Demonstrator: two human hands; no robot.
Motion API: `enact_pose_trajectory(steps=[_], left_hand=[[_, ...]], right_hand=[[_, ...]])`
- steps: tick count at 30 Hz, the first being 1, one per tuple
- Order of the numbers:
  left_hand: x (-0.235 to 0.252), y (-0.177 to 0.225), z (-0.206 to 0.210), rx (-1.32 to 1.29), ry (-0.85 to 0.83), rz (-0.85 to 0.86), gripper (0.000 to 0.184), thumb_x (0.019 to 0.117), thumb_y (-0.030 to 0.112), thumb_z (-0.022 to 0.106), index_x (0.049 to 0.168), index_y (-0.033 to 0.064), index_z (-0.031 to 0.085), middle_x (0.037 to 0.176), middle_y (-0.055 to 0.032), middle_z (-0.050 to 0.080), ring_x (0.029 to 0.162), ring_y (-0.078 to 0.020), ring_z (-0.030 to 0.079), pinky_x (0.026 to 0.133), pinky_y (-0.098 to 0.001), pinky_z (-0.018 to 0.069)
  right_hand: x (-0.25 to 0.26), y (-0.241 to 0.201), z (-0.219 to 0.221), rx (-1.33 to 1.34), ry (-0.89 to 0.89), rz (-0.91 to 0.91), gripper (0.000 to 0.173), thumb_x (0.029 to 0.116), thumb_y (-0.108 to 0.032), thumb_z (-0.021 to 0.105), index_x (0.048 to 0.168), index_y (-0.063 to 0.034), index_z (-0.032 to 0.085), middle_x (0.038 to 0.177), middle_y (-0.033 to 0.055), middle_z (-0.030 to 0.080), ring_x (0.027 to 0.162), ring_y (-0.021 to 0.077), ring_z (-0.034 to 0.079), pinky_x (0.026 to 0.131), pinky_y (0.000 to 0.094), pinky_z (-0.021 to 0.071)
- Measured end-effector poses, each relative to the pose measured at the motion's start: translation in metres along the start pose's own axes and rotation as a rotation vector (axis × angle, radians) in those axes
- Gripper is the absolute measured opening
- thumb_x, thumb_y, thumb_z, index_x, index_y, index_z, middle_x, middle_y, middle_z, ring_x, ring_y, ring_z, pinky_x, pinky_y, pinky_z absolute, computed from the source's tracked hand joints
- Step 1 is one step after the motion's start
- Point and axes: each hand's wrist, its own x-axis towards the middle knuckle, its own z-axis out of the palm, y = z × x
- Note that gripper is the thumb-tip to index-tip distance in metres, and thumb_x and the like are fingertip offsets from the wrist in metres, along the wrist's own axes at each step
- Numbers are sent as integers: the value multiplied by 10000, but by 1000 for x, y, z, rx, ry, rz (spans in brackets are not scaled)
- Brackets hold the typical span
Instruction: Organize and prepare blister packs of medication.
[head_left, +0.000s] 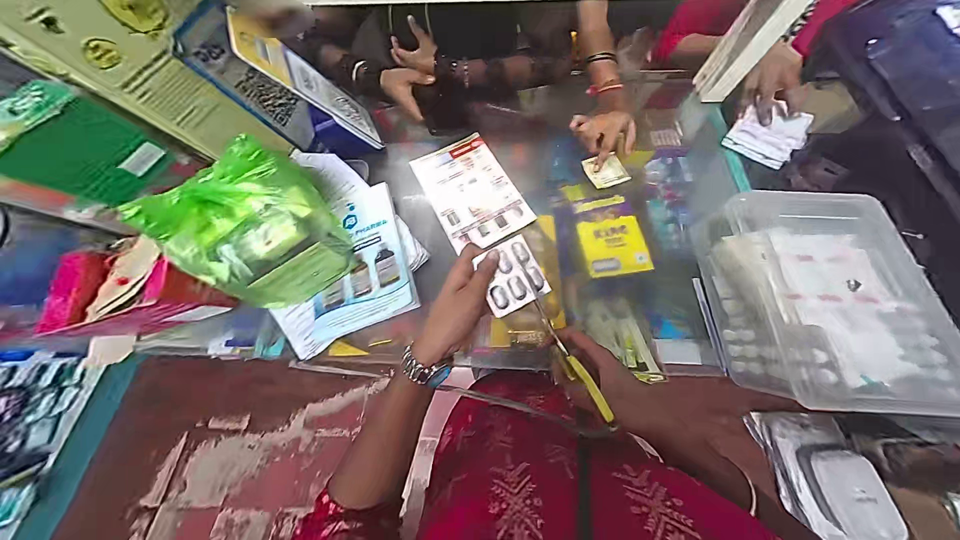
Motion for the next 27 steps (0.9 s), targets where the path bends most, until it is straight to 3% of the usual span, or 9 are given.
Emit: enact_pose_trajectory(steps=[3, 5, 10, 20, 27], left_hand=[[-1, 2, 1, -18, -17, -17, 163, 1121, 206, 354, 1180, 97, 460, 908, -58, 675, 769, -136, 705, 690, -312, 612], [-2, 3, 1, -2, -8, -20, 174, 1121, 208, 360, 1198, 91, 464, 909, -69, 677, 764, -143, 707, 686, -314, 611], [-4, 7, -1, 63, 9, -33, 168, 1118, 228, 381, 1165, 90, 465, 875, -60, 659, 735, -134, 692, 669, -302, 597], [-4, 6, -1, 47, 19, -7, 197, 1122, 185, 339, 1174, 51, 473, 945, -75, 697, 803, -150, 727, 716, -329, 629], [-2, 6, -1, 11, -2, 6, 198, 1123, 178, 330, 1186, 49, 465, 969, -87, 699, 826, -167, 733, 733, -344, 633]], right_hand=[[-1, -3, 1, 7, -1, 20, 481, 893, -193, 659, 1311, -39, 476, 822, -125, 542, 663, -63, 542, 602, 126, 482], [-1, -2, 2, 3, -8, 13, 502, 893, -264, 674, 1305, -62, 470, 807, -145, 532, 648, -78, 524, 588, 112, 464], [1, 1, 3, -28, -24, -30, 439, 899, -172, 651, 1287, -56, 480, 813, -135, 532, 653, -73, 524, 594, 122, 468], [1, -5, 7, -78, -23, 18, 545, 911, -332, 683, 1323, -35, 486, 843, -92, 558, 674, -48, 526, 621, 159, 469], [2, -4, 7, -79, -14, 21, 548, 901, -331, 685, 1324, -44, 489, 824, -92, 550, 652, -46, 519, 599, 159, 464]])
